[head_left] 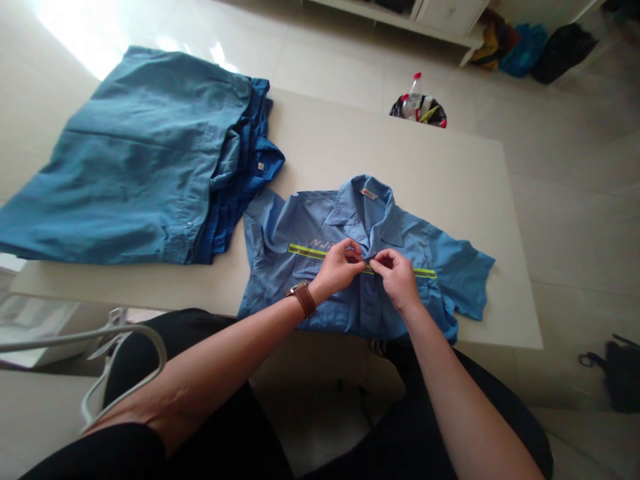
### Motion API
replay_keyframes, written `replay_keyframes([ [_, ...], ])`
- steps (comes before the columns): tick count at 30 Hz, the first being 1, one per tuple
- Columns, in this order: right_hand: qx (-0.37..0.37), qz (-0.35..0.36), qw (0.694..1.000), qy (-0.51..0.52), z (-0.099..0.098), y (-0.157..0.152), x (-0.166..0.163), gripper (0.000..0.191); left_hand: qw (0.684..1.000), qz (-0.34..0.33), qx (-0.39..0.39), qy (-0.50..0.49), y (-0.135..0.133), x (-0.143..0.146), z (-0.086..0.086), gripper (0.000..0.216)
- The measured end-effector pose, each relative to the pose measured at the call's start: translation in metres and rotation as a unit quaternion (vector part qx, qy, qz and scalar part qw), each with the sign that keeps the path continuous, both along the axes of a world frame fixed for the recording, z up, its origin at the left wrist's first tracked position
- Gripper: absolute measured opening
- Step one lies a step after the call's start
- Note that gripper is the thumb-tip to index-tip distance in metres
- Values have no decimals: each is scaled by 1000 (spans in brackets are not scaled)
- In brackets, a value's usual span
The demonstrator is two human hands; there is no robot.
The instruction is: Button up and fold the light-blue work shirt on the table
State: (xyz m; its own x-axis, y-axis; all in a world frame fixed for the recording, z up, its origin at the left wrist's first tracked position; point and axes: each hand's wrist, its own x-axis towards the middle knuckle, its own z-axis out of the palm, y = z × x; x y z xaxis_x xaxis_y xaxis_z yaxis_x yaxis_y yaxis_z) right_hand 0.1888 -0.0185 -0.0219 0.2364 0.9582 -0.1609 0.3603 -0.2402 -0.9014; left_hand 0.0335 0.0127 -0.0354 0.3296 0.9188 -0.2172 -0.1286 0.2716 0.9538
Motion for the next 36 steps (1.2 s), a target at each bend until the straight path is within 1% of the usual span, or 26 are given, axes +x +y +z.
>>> replay_keyframes([
  [3, 41, 59, 994, -86, 10, -1, -2, 15, 1000, -4, 18, 19, -1, -1, -1, 24],
  [6, 76, 91, 980, -160, 17, -3, -4, 11, 998, -11, 49, 46, -3, -2, -2, 23],
  [8, 85, 104, 973, -185, 20, -4, -5, 11, 996, -13, 64, 63, -5, -2, -2, 23],
  [11, 84, 110, 971, -195, 21, -4, -4, 13, 995, -13, 72, 75, -6, -2, 0, 24],
  [15, 61, 82, 984, -146, 15, -1, 2, 18, 995, -13, 71, 75, -6, -2, 2, 23],
  [19, -6, 45, 998, -33, 6, 2, 8, 32, 997, -18, 55, 44, -5, -1, 4, 25],
  [21, -39, 29, 998, 26, 2, 3, 9, 40, 998, -20, 46, 24, -4, -1, 5, 25],
  [23, -57, 18, 996, 63, 1, 4, 10, 46, 999, -24, 43, 20, -4, -1, 6, 25],
  [26, -58, 17, 997, 51, 2, 4, 10, 48, 997, -31, 54, 40, -5, -2, 10, 24],
  [29, -53, 29, 998, 26, 4, 4, 10, 47, 994, -34, 83, 59, -6, -4, 15, 23],
  [34, -51, 24, 998, 42, 4, 3, 9, 50, 988, -30, 127, 81, -6, -5, 20, 25],
  [36, -39, 36, 998, 25, 6, 3, 10, 46, 987, -30, 134, 87, -5, -5, 21, 27],
])
